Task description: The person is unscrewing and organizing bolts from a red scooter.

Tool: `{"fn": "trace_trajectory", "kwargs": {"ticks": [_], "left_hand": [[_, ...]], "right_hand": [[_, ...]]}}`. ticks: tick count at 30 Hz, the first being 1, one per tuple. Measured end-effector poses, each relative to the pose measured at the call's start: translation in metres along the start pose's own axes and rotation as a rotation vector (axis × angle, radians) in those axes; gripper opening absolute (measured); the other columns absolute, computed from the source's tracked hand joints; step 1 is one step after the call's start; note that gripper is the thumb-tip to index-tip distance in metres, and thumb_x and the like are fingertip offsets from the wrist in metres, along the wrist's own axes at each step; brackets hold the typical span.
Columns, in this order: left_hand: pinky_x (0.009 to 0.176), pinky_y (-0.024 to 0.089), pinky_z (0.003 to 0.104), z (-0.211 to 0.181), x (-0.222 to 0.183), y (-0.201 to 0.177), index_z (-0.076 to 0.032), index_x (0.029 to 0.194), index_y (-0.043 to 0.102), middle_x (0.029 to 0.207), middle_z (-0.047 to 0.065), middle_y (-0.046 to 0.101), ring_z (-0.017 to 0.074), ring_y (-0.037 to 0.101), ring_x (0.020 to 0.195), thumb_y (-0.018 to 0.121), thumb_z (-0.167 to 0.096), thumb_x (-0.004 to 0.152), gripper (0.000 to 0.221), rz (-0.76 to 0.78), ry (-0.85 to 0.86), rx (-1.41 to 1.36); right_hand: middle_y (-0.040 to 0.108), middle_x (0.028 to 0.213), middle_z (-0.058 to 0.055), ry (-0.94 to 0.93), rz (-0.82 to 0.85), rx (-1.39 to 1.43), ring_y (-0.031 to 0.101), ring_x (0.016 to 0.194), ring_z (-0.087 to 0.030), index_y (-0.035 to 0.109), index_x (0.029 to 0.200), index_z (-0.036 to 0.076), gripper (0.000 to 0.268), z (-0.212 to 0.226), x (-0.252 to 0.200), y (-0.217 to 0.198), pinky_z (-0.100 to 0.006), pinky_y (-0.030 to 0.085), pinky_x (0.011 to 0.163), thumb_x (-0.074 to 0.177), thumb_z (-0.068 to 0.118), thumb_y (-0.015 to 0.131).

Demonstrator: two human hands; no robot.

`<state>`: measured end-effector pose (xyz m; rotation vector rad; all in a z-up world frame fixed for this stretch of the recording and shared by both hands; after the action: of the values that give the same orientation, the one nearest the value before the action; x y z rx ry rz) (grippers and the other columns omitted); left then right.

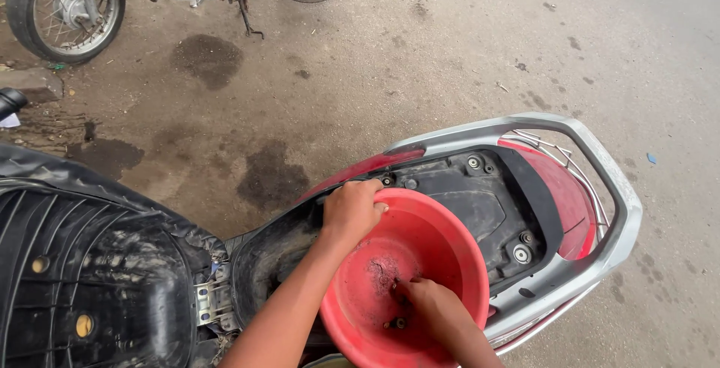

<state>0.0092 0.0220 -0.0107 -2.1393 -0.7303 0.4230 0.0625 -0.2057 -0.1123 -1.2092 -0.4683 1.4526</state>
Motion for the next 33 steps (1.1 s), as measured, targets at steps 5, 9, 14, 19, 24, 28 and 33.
{"fn": "trace_trajectory", "kwargs": {"ticks": [5,9,14,19,24,28,33], "left_hand": [[0.082,0.056,0.048,0.001,0.000,0.003,-0.015,0.110,0.073,0.099,0.013,0.075,0.0346,0.071,0.098,0.082,-0.030,0.080,0.035,0.011,-0.013,0.001],[0.082,0.055,0.048,0.002,0.000,0.005,-0.014,0.109,0.074,0.102,0.012,0.075,0.0349,0.071,0.098,0.083,-0.029,0.079,0.035,-0.019,-0.004,0.003],[0.081,0.055,0.048,0.005,-0.001,0.010,-0.014,0.110,0.074,0.102,0.012,0.075,0.0346,0.071,0.098,0.082,-0.029,0.079,0.035,-0.039,-0.002,0.003],[0.080,0.055,0.048,0.005,-0.004,0.008,-0.015,0.110,0.073,0.103,0.012,0.074,0.0353,0.071,0.097,0.082,-0.027,0.078,0.036,-0.059,0.014,-0.023],[0.082,0.055,0.048,0.001,-0.007,-0.003,-0.016,0.106,0.075,0.099,0.012,0.075,0.0331,0.071,0.098,0.082,-0.030,0.079,0.031,0.003,-0.062,-0.032],[0.082,0.056,0.047,-0.003,0.001,-0.005,-0.017,0.109,0.075,0.101,0.011,0.076,0.0337,0.071,0.098,0.081,-0.030,0.079,0.033,0.035,-0.101,-0.112],[0.080,0.055,0.047,-0.004,0.008,-0.002,-0.019,0.107,0.076,0.102,0.010,0.075,0.0340,0.071,0.097,0.083,-0.035,0.075,0.036,0.025,-0.133,-0.084]], "right_hand": [[0.068,0.100,-0.008,0.227,-0.124,0.154,0.068,0.095,-0.033,0.064,0.107,0.014,0.022,0.025,-0.003,-0.036,-0.045,0.056,0.076,0.086,0.010,0.062],[0.064,0.106,-0.009,0.184,-0.219,0.183,0.068,0.093,-0.034,0.068,0.106,0.016,0.025,0.012,0.006,-0.028,-0.045,0.056,0.075,0.081,0.009,0.069],[0.064,0.109,-0.010,0.041,-0.183,0.184,0.068,0.094,-0.035,0.068,0.112,0.017,0.035,0.021,0.009,-0.037,-0.046,0.057,0.076,0.078,0.011,0.075],[0.063,0.115,-0.011,0.004,-0.041,0.080,0.066,0.096,-0.035,0.067,0.118,0.019,0.046,0.030,0.009,-0.037,-0.047,0.055,0.080,0.075,0.022,0.082],[0.073,0.090,-0.006,0.010,-0.357,0.705,0.074,0.083,-0.018,0.071,0.097,0.005,0.018,0.000,0.002,-0.068,-0.030,0.061,0.077,0.079,0.002,0.070],[0.073,0.092,-0.004,0.142,-0.649,0.995,0.069,0.086,-0.009,0.070,0.101,0.002,0.013,-0.085,0.012,-0.130,-0.026,0.056,0.080,0.089,0.003,0.065],[0.077,0.101,-0.008,0.264,-0.868,0.598,0.073,0.091,-0.014,0.071,0.116,0.002,0.028,-0.204,0.034,-0.178,-0.030,0.057,0.082,0.089,0.009,0.070]]}}
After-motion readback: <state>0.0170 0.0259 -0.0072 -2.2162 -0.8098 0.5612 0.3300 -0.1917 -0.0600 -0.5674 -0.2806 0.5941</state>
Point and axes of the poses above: each hand's wrist, its own x-axis towards the middle knuckle, its own y-axis out of the palm, z = x × y, the point moved 3 cm from there along x, towards the middle knuckle
